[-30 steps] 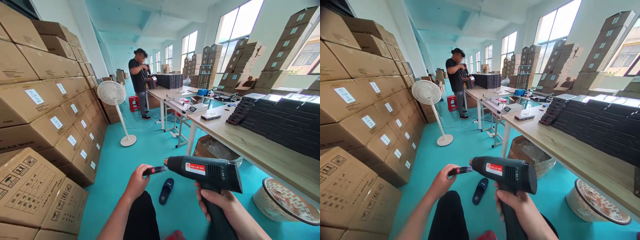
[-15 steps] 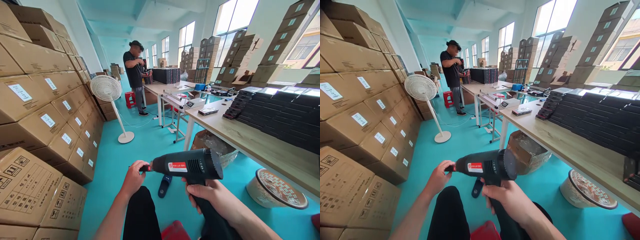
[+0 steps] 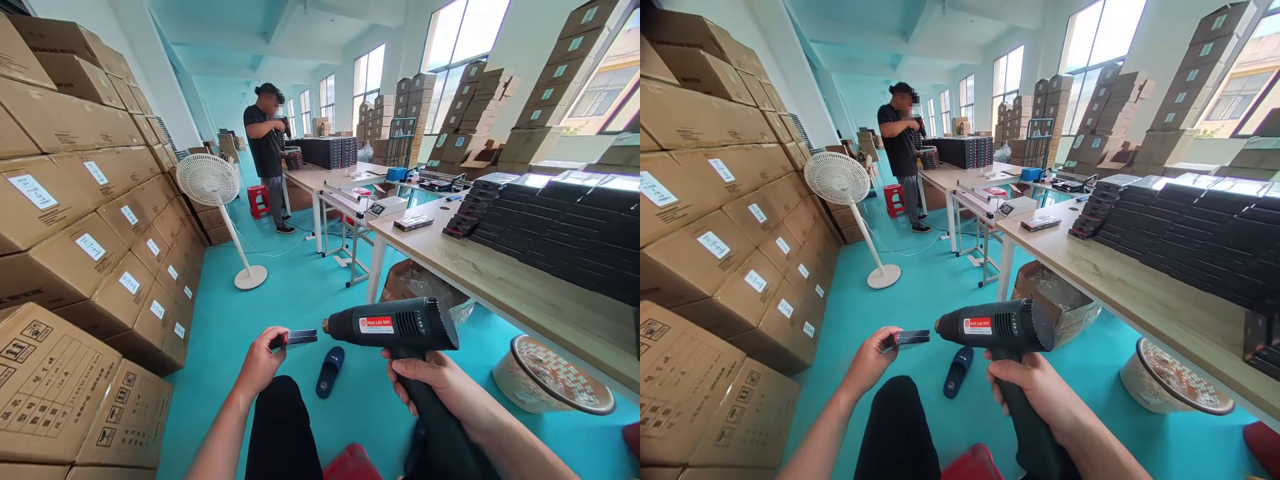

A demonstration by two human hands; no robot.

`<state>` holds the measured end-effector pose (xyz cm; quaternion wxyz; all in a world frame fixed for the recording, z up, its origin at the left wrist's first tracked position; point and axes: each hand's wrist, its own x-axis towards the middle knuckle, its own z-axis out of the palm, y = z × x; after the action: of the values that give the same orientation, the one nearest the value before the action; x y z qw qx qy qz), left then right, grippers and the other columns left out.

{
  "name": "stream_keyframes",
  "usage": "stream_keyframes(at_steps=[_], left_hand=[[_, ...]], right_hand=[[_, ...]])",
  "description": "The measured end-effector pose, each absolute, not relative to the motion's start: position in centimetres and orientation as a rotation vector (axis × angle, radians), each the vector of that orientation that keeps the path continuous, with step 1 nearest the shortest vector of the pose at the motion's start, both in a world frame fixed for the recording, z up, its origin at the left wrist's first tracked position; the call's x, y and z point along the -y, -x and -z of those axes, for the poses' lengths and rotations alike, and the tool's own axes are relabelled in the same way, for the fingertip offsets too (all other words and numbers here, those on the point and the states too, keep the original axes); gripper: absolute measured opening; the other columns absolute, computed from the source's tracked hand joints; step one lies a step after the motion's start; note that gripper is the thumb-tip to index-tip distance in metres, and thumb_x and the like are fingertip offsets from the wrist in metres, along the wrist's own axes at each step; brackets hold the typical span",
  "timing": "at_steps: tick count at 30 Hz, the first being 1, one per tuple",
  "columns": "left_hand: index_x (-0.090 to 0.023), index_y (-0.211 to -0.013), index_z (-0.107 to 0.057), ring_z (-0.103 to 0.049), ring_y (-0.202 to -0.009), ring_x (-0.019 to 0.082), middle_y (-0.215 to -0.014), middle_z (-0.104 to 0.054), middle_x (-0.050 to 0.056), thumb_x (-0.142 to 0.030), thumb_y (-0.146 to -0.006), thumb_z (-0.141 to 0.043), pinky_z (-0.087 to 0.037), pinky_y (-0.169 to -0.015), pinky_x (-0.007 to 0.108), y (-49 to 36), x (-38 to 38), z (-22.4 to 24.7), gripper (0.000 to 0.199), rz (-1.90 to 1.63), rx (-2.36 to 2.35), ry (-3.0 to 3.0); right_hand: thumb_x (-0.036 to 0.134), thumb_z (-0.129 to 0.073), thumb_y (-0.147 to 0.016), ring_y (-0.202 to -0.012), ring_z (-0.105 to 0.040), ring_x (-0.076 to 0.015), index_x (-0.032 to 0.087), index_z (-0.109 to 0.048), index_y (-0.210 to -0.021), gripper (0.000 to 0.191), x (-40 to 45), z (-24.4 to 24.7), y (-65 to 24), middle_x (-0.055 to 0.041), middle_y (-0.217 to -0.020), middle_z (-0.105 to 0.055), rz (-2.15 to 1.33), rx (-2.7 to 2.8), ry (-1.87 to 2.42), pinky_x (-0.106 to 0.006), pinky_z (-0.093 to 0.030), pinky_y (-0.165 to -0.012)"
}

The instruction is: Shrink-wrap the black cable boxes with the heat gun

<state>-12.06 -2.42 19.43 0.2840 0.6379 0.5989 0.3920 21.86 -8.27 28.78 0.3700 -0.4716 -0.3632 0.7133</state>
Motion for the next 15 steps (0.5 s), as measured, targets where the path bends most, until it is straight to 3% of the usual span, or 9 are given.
stream_keyframes(at_steps=[5,8,12,15], left_hand=[[-0.024,-0.092,-0.072,-0.066,-0.093,0.023,-0.100,-0.072,0.003,-0.019,-0.063,-0.052,-0.050,-0.089,0.036,11.9,2.7,-20.2,0.036,-1.101,-1.627,-1.701],[-0.023,-0.083,-0.069,-0.062,-0.083,0.021,-0.086,-0.068,0.001,-0.021,-0.063,-0.053,-0.050,-0.079,0.033,11.6,2.6,-20.4,0.026,-1.121,-1.598,-1.604],[-0.021,-0.080,-0.065,-0.057,-0.067,0.018,-0.070,-0.062,-0.002,-0.023,-0.063,-0.054,-0.048,-0.064,0.028,10.8,2.2,-19.8,0.020,-1.237,-1.416,-1.141],[-0.019,-0.079,-0.063,-0.056,-0.057,0.017,-0.062,-0.060,-0.002,-0.020,-0.058,-0.053,-0.046,-0.055,0.028,10.2,2.0,-19.0,0.024,-1.269,-1.344,-0.739]], right_hand=[[0.040,-0.079,-0.072,-0.056,-0.059,-0.0144,0.015,-0.068,-0.095,0.036,8.0,-28.5,-21.6,-0.0012,-0.073,-0.067,-1.874,0.990,1.166,-0.025,-0.046,-0.047],[0.040,-0.078,-0.072,-0.057,-0.058,-0.0140,0.015,-0.068,-0.095,0.035,8.2,-29.2,-21.0,-0.0004,-0.072,-0.065,-1.855,1.001,1.192,-0.025,-0.048,-0.049],[0.036,-0.078,-0.071,-0.058,-0.060,-0.0155,0.015,-0.069,-0.095,0.034,8.3,-30.6,-20.0,-0.0024,-0.074,-0.068,-1.980,1.079,1.019,-0.026,-0.048,-0.049],[0.037,-0.076,-0.076,-0.058,-0.059,-0.0155,0.015,-0.068,-0.093,0.029,7.7,-31.4,-19.5,-0.0016,-0.070,-0.066,-1.829,1.115,1.041,-0.027,-0.049,-0.052]])
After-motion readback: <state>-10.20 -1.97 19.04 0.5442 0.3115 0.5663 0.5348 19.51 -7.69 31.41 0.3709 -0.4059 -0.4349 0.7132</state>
